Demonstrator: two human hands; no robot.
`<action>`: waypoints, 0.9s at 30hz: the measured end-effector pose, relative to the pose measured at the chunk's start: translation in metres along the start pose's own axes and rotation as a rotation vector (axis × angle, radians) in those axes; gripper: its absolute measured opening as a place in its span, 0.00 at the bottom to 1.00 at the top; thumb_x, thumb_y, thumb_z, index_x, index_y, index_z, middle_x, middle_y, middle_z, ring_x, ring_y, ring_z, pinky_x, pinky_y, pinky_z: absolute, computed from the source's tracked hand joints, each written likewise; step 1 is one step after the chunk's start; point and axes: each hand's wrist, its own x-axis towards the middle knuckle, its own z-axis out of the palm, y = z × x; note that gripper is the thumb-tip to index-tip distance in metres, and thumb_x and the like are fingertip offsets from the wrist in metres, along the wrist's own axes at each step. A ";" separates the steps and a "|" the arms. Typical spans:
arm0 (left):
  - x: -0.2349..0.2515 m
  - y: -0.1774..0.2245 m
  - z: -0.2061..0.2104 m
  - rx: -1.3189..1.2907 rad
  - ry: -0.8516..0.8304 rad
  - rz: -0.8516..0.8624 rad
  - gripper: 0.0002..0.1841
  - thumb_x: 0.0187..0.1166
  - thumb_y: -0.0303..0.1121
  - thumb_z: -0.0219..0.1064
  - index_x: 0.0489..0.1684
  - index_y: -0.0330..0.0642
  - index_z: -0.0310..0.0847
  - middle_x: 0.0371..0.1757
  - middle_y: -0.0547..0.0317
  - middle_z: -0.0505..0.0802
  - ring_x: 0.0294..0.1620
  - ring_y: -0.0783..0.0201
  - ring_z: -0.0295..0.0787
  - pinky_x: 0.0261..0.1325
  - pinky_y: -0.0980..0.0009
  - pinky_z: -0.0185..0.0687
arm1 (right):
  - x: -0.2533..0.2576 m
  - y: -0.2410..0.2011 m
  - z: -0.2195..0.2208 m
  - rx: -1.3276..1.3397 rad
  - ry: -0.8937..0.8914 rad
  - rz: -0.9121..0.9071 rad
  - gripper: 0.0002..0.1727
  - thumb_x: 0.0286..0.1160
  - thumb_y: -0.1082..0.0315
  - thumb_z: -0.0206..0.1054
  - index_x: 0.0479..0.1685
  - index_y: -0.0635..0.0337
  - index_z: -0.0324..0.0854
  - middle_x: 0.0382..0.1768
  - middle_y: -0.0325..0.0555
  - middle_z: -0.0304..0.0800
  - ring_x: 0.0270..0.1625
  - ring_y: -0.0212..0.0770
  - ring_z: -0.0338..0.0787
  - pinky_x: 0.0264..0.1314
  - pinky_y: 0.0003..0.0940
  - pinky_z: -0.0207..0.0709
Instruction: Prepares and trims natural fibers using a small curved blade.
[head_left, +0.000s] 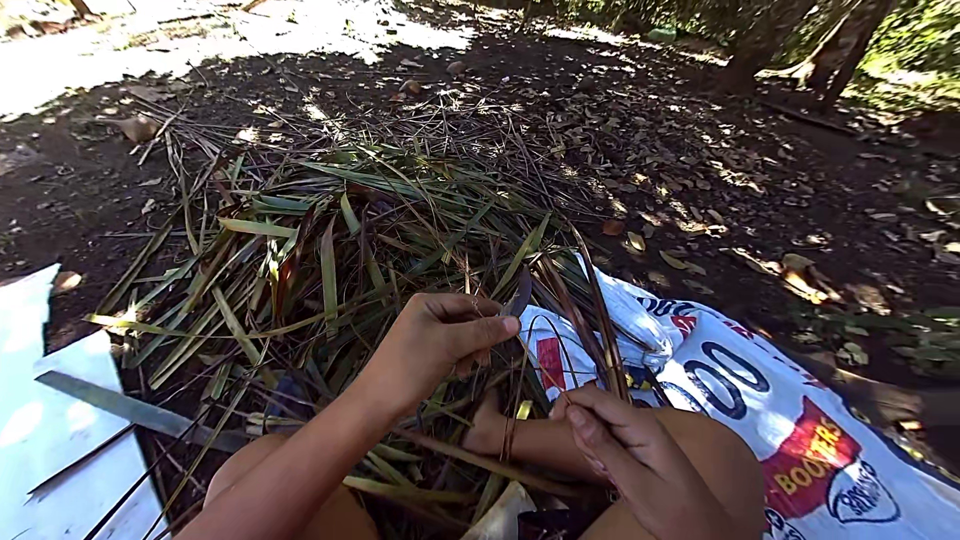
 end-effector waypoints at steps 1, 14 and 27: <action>0.001 0.000 0.002 0.001 0.004 -0.009 0.05 0.79 0.27 0.68 0.40 0.40 0.92 0.21 0.70 0.87 0.18 0.80 0.78 0.23 0.86 0.73 | -0.002 -0.001 0.000 -0.005 0.014 0.011 0.13 0.91 0.63 0.54 0.47 0.58 0.83 0.23 0.22 0.70 0.24 0.07 0.65 0.27 0.03 0.59; 0.014 0.000 -0.013 0.147 0.372 0.168 0.07 0.82 0.29 0.66 0.41 0.41 0.93 0.19 0.70 0.84 0.15 0.80 0.72 0.19 0.85 0.67 | -0.019 -0.006 0.004 0.077 0.012 0.135 0.11 0.89 0.70 0.52 0.46 0.64 0.81 0.21 0.23 0.68 0.23 0.09 0.64 0.27 0.06 0.59; 0.018 -0.007 -0.015 0.001 0.053 -0.043 0.12 0.86 0.25 0.58 0.36 0.36 0.89 0.17 0.65 0.84 0.16 0.78 0.78 0.23 0.85 0.76 | -0.042 0.013 -0.007 0.104 -0.090 0.208 0.11 0.90 0.69 0.53 0.46 0.62 0.81 0.22 0.24 0.69 0.23 0.10 0.64 0.27 0.08 0.59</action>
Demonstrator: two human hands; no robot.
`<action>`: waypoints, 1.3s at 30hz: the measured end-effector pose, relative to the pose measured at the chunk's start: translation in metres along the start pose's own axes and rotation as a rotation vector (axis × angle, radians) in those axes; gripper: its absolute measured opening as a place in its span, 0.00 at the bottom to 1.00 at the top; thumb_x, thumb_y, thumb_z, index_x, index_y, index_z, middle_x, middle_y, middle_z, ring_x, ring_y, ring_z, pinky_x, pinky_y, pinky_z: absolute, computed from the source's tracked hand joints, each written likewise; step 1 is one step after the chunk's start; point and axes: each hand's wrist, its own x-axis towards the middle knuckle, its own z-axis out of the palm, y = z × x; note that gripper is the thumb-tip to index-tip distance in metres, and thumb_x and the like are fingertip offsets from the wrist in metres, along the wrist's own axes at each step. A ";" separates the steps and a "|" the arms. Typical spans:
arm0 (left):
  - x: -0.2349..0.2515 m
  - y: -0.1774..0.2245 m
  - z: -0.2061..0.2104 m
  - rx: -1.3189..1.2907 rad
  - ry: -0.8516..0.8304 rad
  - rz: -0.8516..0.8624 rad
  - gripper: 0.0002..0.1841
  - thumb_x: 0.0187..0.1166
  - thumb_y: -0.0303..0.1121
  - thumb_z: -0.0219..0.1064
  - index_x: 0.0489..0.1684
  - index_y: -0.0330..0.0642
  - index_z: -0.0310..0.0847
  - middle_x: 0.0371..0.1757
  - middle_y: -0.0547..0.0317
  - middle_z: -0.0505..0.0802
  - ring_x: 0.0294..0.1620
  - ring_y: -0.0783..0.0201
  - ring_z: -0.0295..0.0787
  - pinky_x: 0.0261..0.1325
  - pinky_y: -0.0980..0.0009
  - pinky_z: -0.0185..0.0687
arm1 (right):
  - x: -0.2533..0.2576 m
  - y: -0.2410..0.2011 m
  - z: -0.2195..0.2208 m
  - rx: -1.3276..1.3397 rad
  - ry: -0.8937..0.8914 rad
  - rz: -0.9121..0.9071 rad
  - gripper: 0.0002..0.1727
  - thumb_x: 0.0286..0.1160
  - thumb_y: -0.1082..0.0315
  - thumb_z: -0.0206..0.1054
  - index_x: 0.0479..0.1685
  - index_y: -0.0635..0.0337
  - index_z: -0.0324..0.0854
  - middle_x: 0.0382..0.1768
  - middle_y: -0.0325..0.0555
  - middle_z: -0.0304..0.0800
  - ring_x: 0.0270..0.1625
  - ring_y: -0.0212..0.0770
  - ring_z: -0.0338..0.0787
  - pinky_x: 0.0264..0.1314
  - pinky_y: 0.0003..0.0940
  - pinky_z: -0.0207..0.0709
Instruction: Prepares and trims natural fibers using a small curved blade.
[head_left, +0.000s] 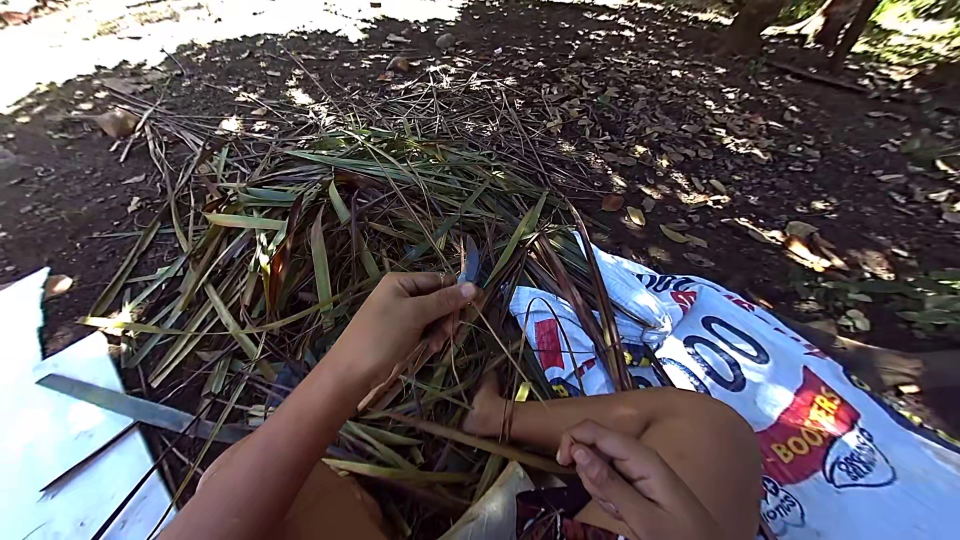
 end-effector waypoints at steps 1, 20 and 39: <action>-0.001 0.002 -0.003 -0.011 0.020 0.011 0.13 0.87 0.25 0.57 0.38 0.35 0.89 0.17 0.66 0.83 0.15 0.78 0.76 0.22 0.86 0.74 | -0.003 0.001 -0.004 0.000 -0.019 0.002 0.12 0.91 0.67 0.53 0.46 0.61 0.81 0.21 0.23 0.68 0.23 0.10 0.64 0.27 0.08 0.59; 0.013 -0.004 -0.010 0.047 0.258 0.094 0.12 0.87 0.26 0.58 0.38 0.37 0.90 0.17 0.63 0.83 0.13 0.76 0.75 0.19 0.84 0.74 | -0.020 0.031 -0.041 0.135 -0.190 0.057 0.13 0.93 0.63 0.51 0.45 0.55 0.80 0.19 0.22 0.68 0.22 0.10 0.67 0.26 0.07 0.61; 0.006 -0.022 0.024 0.213 0.150 0.158 0.09 0.84 0.29 0.66 0.31 0.40 0.88 0.20 0.64 0.87 0.17 0.76 0.79 0.23 0.83 0.75 | -0.002 0.026 -0.024 0.120 -0.203 0.100 0.12 0.90 0.60 0.55 0.56 0.56 0.78 0.29 0.23 0.79 0.29 0.10 0.75 0.33 0.08 0.69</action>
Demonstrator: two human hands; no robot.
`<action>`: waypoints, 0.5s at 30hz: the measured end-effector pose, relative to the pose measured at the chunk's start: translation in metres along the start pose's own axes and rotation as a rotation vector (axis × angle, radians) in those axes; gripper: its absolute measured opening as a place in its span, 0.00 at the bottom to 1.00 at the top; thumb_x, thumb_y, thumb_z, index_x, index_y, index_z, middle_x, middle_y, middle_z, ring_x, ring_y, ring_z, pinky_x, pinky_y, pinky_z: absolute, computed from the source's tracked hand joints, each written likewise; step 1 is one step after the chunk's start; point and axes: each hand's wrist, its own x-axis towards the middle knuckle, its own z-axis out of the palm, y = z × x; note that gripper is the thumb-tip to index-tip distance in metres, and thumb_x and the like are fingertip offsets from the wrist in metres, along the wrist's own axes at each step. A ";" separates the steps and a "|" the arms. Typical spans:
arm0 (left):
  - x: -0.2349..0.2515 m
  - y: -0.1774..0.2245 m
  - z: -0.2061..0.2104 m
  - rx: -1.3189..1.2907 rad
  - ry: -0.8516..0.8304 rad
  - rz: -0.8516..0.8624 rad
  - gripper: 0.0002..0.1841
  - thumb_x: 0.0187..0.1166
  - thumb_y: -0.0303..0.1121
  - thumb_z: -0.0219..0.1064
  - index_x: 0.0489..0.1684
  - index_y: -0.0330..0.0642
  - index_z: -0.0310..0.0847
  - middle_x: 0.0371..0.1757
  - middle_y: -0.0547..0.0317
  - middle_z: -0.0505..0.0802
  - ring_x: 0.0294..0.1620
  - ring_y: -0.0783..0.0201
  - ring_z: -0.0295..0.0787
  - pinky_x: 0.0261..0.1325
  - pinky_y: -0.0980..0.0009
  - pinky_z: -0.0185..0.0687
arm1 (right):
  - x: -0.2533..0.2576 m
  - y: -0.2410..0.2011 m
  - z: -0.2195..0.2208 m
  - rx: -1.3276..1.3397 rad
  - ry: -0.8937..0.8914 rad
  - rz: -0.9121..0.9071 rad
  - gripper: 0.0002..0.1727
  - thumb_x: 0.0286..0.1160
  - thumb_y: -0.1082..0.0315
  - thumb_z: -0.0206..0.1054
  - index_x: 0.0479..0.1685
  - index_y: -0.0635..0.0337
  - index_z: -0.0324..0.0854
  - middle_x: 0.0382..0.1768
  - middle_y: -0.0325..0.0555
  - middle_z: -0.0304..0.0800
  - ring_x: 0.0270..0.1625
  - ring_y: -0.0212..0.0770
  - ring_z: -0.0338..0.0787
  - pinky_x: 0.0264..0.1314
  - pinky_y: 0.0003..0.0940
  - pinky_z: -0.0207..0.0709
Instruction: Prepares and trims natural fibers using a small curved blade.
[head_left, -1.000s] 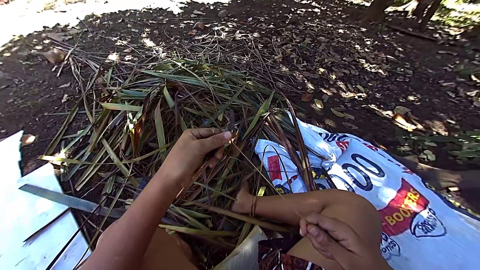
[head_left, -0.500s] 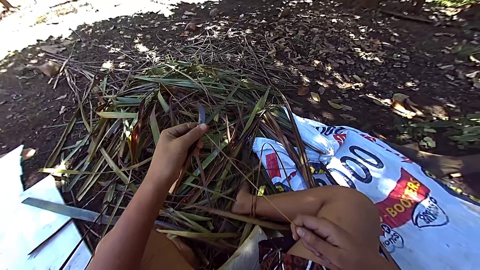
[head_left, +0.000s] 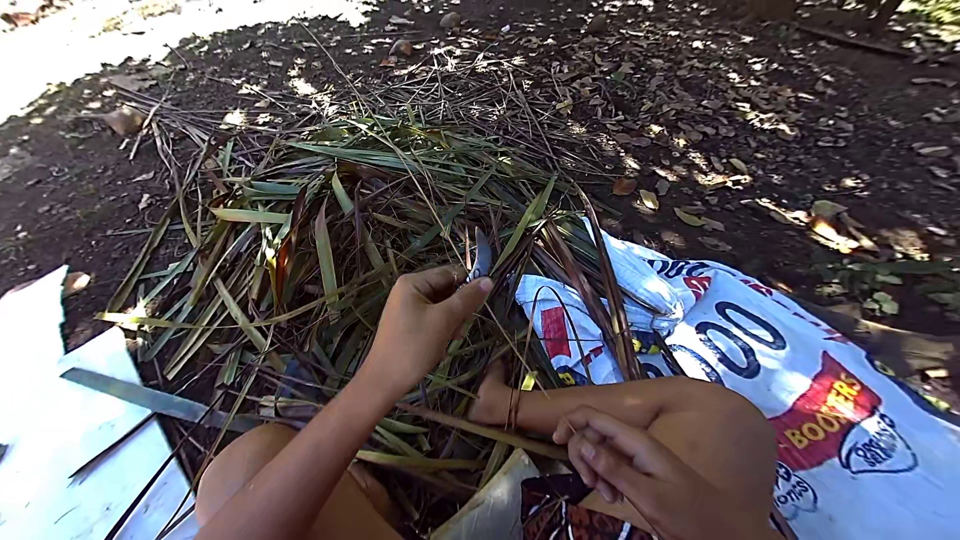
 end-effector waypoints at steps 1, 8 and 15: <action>-0.003 -0.002 0.005 0.000 -0.012 -0.005 0.09 0.83 0.29 0.67 0.30 0.40 0.87 0.19 0.65 0.87 0.17 0.76 0.79 0.23 0.83 0.75 | 0.006 -0.001 0.004 -0.007 0.019 -0.062 0.13 0.92 0.57 0.54 0.56 0.54 0.79 0.28 0.22 0.78 0.29 0.09 0.74 0.33 0.06 0.68; -0.013 -0.009 0.015 -0.021 -0.088 -0.055 0.10 0.83 0.31 0.67 0.29 0.44 0.87 0.19 0.73 0.85 0.18 0.82 0.77 0.24 0.85 0.73 | 0.016 0.022 0.016 0.093 0.013 -0.104 0.17 0.95 0.57 0.47 0.39 0.48 0.78 0.18 0.19 0.60 0.20 0.10 0.59 0.24 0.07 0.54; -0.004 -0.001 -0.013 -0.093 -0.070 -0.092 0.12 0.86 0.30 0.62 0.30 0.38 0.85 0.18 0.62 0.85 0.16 0.75 0.77 0.21 0.84 0.72 | 0.018 0.037 0.017 0.343 -0.043 -0.015 0.17 0.92 0.62 0.50 0.39 0.60 0.81 0.14 0.26 0.68 0.16 0.17 0.69 0.18 0.12 0.62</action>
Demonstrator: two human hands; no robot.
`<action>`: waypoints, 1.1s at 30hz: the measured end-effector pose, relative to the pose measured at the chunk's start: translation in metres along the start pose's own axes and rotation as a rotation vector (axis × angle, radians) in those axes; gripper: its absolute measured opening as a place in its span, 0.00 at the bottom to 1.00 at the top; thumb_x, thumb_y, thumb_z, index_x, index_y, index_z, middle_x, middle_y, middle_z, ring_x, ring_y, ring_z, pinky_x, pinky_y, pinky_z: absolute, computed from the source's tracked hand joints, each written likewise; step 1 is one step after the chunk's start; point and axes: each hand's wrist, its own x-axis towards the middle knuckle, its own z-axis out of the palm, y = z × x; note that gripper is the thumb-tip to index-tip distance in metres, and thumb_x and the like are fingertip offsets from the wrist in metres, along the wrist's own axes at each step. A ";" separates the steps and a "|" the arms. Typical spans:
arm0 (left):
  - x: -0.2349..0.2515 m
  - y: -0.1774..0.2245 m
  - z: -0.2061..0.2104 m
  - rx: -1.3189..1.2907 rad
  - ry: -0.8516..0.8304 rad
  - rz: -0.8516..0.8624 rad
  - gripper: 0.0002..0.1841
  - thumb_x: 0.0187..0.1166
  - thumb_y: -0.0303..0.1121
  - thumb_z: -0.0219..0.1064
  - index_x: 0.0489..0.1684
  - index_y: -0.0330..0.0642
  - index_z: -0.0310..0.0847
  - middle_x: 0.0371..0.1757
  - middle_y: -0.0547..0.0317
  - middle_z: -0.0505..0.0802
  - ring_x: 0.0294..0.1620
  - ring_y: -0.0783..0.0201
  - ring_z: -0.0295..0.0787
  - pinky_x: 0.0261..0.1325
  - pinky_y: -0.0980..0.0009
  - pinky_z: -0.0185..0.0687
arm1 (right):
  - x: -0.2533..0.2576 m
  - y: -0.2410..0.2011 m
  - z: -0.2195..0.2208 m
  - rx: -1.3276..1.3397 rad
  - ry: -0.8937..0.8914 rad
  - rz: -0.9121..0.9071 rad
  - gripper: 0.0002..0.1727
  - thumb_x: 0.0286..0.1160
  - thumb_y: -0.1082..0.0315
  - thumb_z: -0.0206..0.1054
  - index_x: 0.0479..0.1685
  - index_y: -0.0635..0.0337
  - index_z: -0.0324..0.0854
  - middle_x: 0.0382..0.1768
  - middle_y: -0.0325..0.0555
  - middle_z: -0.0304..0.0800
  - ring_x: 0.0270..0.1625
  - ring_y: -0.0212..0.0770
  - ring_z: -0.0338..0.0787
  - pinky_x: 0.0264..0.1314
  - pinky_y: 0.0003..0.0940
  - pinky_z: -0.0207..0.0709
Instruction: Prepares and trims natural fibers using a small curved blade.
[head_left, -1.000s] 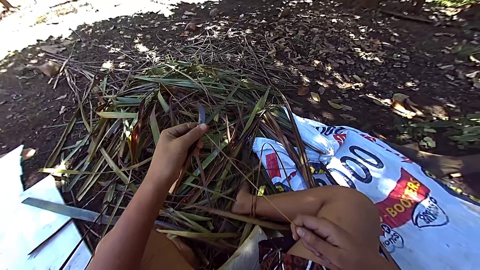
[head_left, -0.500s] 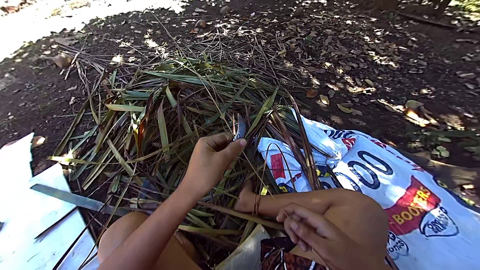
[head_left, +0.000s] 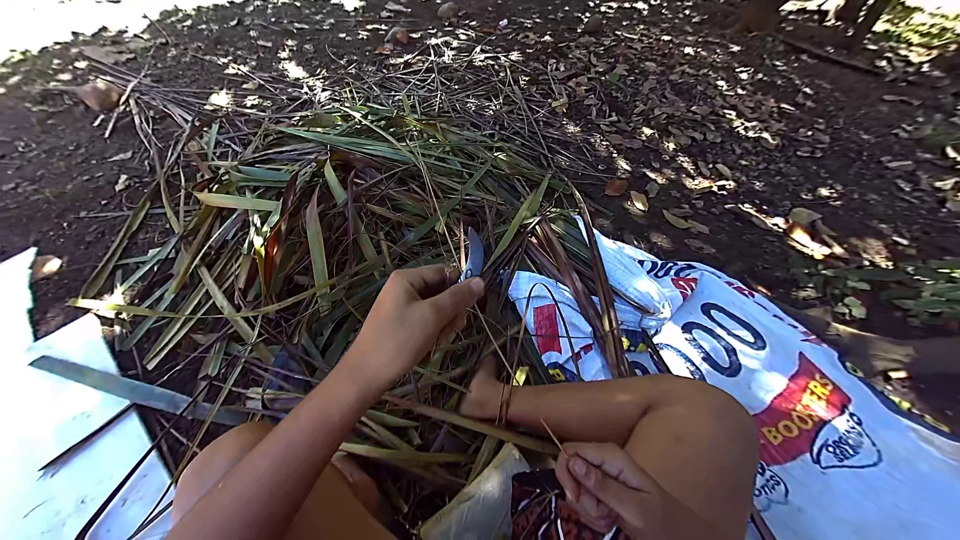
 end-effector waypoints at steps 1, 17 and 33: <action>0.001 0.000 0.000 -0.023 -0.036 -0.030 0.12 0.86 0.30 0.62 0.30 0.38 0.85 0.18 0.61 0.85 0.16 0.75 0.77 0.21 0.84 0.72 | 0.006 0.002 0.000 0.016 0.037 0.013 0.17 0.90 0.65 0.50 0.41 0.67 0.82 0.16 0.30 0.73 0.17 0.20 0.74 0.19 0.15 0.67; -0.020 -0.016 0.030 0.029 -0.477 -0.208 0.06 0.84 0.35 0.64 0.41 0.48 0.87 0.22 0.81 0.84 0.19 0.86 0.77 0.25 0.88 0.74 | -0.010 -0.025 -0.002 0.338 -0.213 0.020 0.17 0.92 0.53 0.53 0.33 0.46 0.80 0.13 0.15 0.64 0.14 0.10 0.65 0.17 0.07 0.57; -0.014 0.005 0.009 -0.228 -0.199 -0.086 0.11 0.80 0.28 0.63 0.36 0.43 0.94 0.15 0.67 0.83 0.14 0.80 0.76 0.20 0.87 0.74 | -0.006 -0.026 0.006 1.199 -0.483 0.275 0.06 0.77 0.64 0.66 0.35 0.49 0.88 0.13 0.19 0.77 0.09 0.10 0.73 0.08 0.04 0.60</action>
